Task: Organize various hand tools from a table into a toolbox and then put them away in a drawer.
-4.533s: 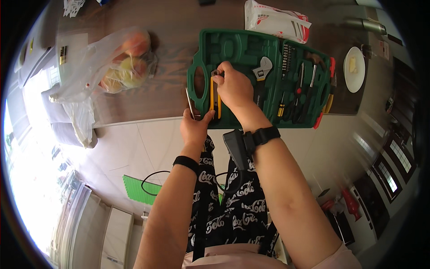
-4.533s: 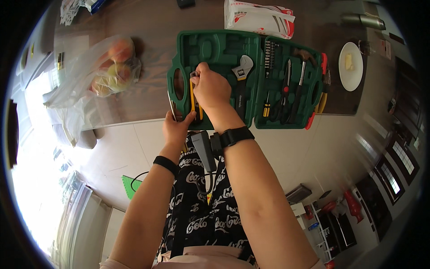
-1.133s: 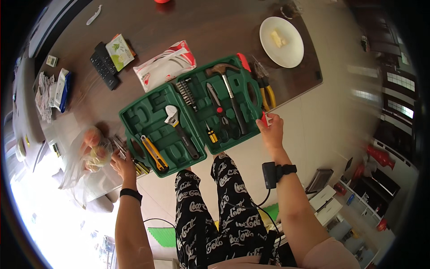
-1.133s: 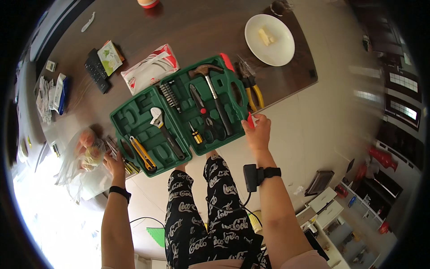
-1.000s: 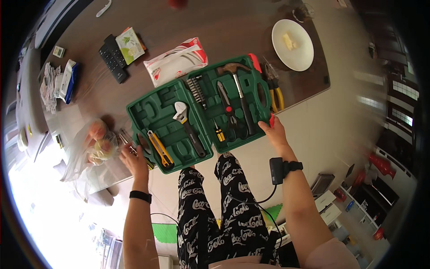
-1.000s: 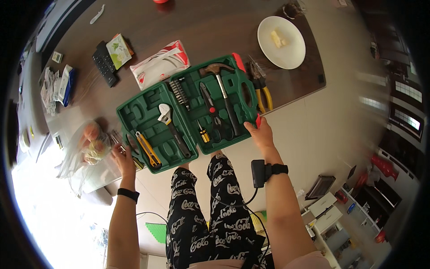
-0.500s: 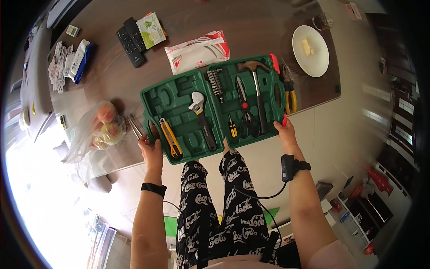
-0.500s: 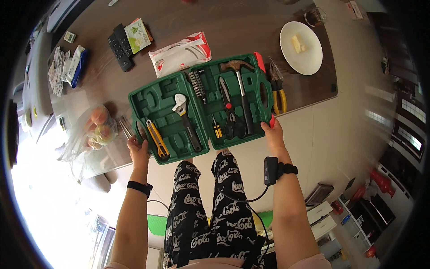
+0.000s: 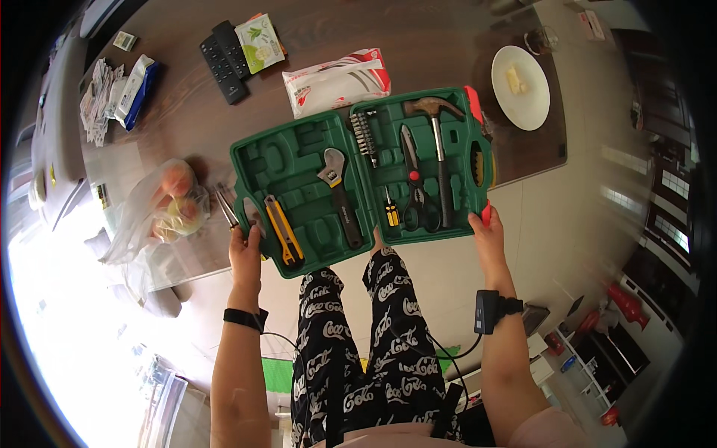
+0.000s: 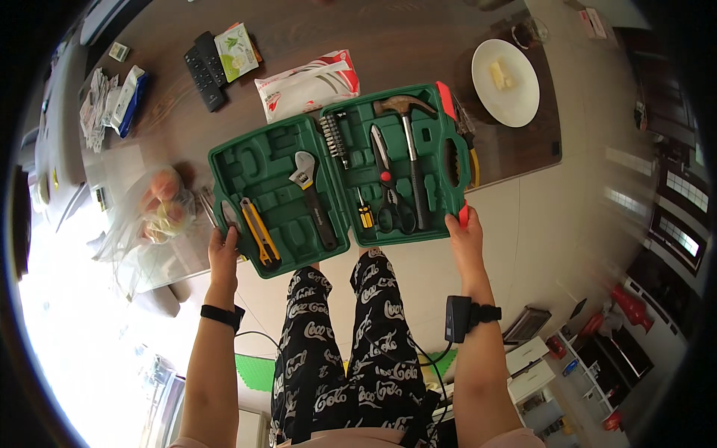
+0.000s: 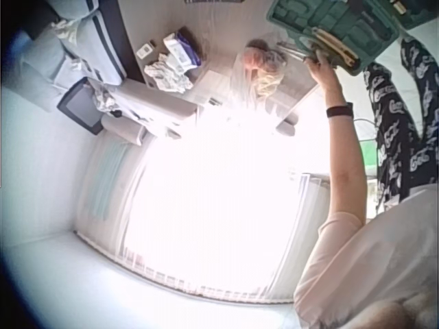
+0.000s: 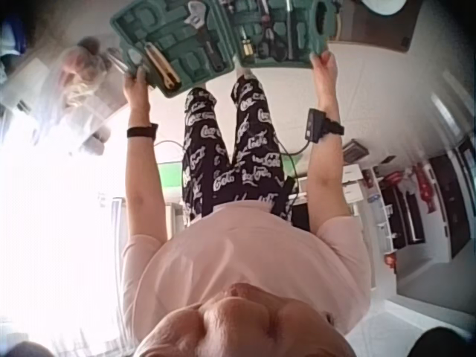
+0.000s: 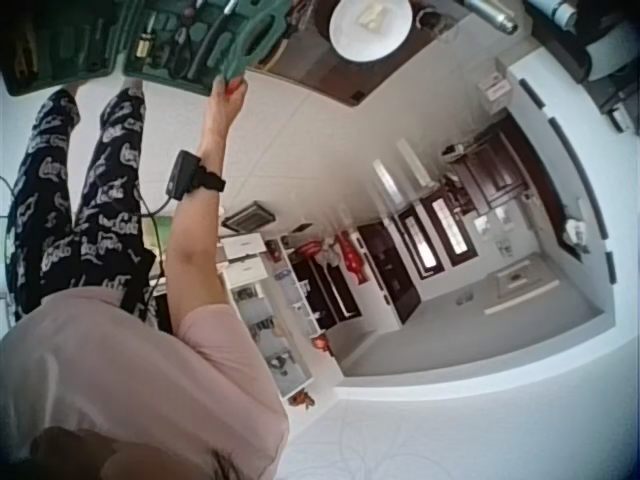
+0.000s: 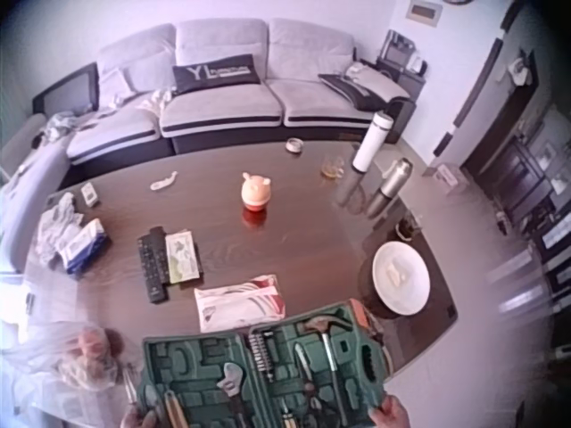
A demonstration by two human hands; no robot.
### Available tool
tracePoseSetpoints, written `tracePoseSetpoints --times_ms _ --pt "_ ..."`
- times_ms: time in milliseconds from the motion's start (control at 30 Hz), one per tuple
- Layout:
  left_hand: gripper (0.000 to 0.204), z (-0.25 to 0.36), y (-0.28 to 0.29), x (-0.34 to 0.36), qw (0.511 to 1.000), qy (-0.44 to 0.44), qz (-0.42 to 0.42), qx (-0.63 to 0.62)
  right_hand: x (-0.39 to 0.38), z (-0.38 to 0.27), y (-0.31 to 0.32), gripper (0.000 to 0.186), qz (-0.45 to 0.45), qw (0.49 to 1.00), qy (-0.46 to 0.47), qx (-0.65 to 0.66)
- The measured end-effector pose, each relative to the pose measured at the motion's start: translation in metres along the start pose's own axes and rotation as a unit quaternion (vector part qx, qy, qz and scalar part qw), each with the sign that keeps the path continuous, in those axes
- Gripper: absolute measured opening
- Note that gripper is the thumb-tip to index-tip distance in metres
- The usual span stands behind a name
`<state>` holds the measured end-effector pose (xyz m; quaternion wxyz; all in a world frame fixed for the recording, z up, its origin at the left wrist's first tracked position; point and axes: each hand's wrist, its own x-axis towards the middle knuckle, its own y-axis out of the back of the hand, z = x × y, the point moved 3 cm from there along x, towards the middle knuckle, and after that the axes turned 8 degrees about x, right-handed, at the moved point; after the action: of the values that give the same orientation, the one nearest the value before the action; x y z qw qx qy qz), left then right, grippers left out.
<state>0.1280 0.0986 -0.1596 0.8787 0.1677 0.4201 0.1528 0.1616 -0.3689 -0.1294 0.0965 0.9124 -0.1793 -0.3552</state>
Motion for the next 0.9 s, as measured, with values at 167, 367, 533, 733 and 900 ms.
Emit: tracePoseSetpoints --times_ms 167,367,533,733,900 --pt "0.02 -0.004 0.002 -0.005 0.998 0.002 -0.05 -0.033 -0.024 -0.033 -0.005 0.033 -0.006 0.999 0.04 -0.025" --pt "0.015 -0.01 -0.007 -0.009 0.995 0.024 -0.056 -0.081 -0.038 -0.045 -0.001 0.034 -0.001 0.997 0.078 -0.009" --pt "0.029 -0.006 -0.005 -0.003 0.997 0.017 -0.056 0.049 -0.04 -0.048 -0.006 0.035 -0.003 0.998 0.059 -0.015" --pt "0.044 0.029 -0.02 -0.014 0.903 -0.153 0.237 0.324 -0.035 -0.026 0.0 0.036 -0.02 0.998 0.048 0.018" --pt "0.042 0.105 -0.092 -0.016 0.929 -0.257 0.101 0.245 -0.033 -0.02 0.002 0.036 -0.019 0.999 0.036 0.027"
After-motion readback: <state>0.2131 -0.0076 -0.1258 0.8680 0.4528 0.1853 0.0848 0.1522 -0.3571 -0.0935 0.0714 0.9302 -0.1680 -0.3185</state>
